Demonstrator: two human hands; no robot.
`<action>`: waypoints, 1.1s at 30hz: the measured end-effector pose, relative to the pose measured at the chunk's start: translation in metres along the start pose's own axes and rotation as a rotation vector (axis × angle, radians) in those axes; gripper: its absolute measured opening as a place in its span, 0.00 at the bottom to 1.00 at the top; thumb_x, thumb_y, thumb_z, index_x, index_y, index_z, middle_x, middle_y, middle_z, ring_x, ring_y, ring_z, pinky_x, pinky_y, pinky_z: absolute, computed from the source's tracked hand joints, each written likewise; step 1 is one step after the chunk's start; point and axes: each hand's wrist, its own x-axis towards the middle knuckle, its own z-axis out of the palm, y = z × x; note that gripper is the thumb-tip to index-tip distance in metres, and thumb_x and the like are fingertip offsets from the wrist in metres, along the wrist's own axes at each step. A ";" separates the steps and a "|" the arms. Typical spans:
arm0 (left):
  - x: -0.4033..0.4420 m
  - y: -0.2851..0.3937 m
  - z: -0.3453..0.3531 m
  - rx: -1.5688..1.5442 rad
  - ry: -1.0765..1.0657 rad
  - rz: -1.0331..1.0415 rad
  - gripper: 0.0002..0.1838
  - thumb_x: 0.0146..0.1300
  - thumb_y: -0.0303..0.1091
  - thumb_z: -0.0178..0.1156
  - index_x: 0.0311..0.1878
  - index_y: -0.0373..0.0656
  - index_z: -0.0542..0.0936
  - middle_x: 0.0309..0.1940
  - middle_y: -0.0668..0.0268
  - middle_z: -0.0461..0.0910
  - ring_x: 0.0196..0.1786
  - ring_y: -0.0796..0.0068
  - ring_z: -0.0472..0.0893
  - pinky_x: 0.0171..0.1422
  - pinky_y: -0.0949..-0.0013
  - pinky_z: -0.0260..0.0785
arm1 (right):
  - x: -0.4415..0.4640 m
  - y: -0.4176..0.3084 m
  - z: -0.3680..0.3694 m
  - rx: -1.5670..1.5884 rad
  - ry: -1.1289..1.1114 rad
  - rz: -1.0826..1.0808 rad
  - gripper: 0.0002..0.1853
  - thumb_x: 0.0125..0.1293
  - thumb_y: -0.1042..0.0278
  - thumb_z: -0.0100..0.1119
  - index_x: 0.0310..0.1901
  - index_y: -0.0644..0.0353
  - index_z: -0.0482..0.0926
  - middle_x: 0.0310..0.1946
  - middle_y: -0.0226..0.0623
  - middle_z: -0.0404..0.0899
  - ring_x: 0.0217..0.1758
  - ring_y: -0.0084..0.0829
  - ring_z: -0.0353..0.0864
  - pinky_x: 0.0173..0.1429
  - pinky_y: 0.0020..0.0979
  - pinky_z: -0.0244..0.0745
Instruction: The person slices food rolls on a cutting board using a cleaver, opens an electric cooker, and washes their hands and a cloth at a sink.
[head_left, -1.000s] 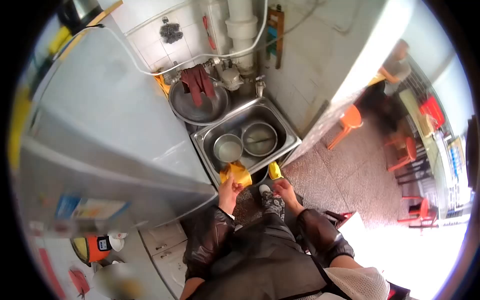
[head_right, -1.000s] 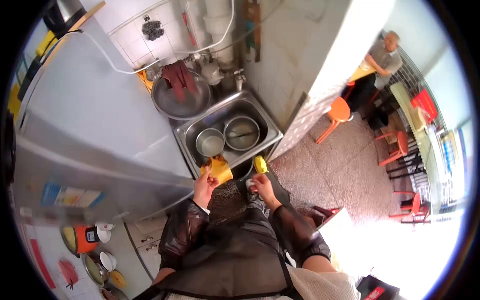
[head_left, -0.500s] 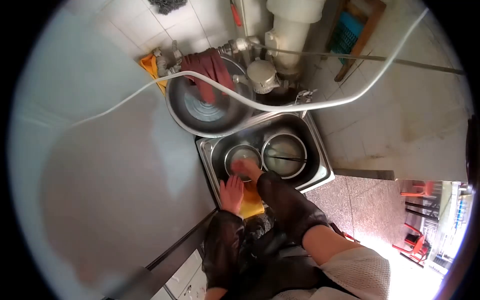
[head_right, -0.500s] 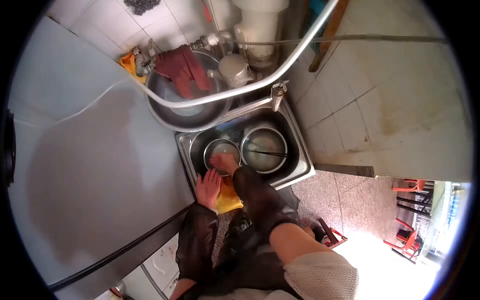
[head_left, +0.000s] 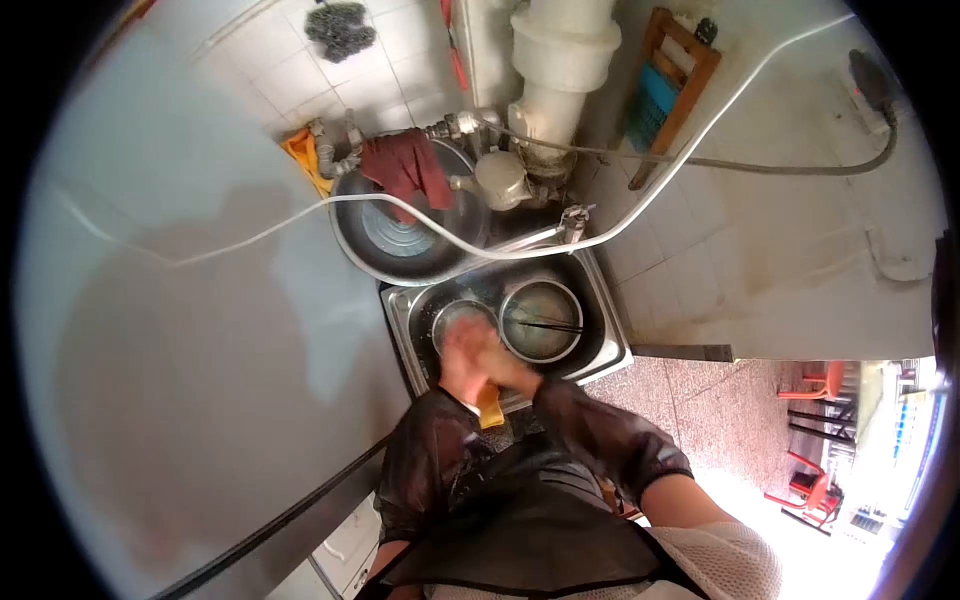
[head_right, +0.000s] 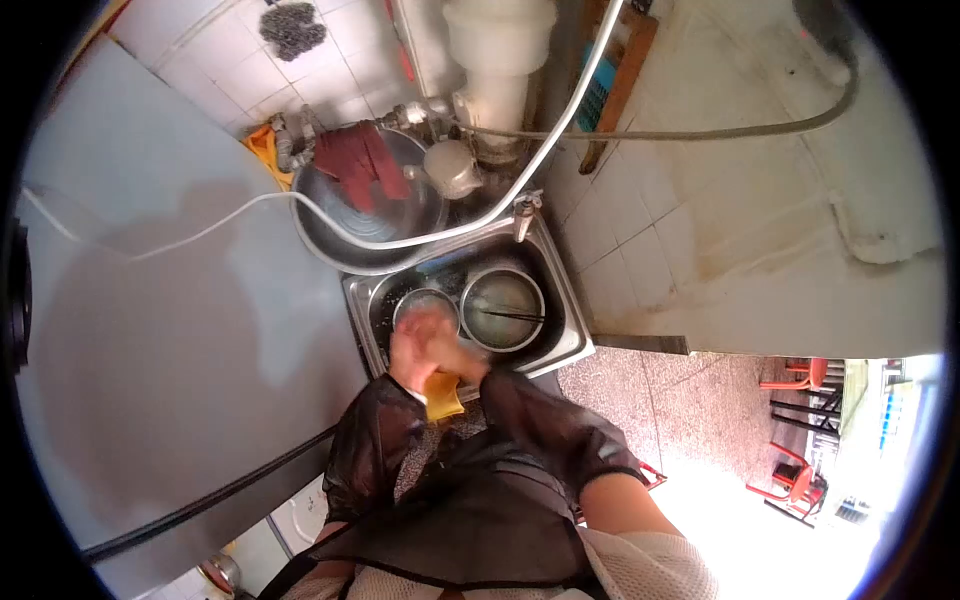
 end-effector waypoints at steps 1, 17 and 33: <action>-0.014 -0.010 0.014 -0.141 -0.162 -0.048 0.32 0.74 0.55 0.34 0.72 0.42 0.60 0.70 0.57 0.62 0.72 0.65 0.61 0.77 0.63 0.48 | -0.004 -0.013 -0.030 -0.061 -0.287 0.129 0.25 0.74 0.61 0.41 0.69 0.61 0.63 0.70 0.48 0.62 0.77 0.41 0.52 0.77 0.41 0.44; -0.084 0.040 -0.051 1.313 0.271 0.381 0.38 0.72 0.52 0.50 0.77 0.44 0.49 0.78 0.57 0.40 0.80 0.60 0.39 0.80 0.61 0.36 | 0.233 -0.063 -0.186 0.234 0.938 0.239 0.46 0.52 0.37 0.65 0.63 0.67 0.65 0.63 0.59 0.64 0.66 0.58 0.64 0.67 0.54 0.60; -0.090 0.042 0.148 0.196 -0.517 0.395 0.29 0.77 0.53 0.37 0.68 0.40 0.65 0.63 0.62 0.69 0.66 0.71 0.68 0.73 0.66 0.56 | -0.015 -0.142 -0.184 -0.429 0.584 -0.543 0.15 0.69 0.62 0.54 0.51 0.62 0.76 0.53 0.49 0.72 0.61 0.50 0.67 0.69 0.41 0.57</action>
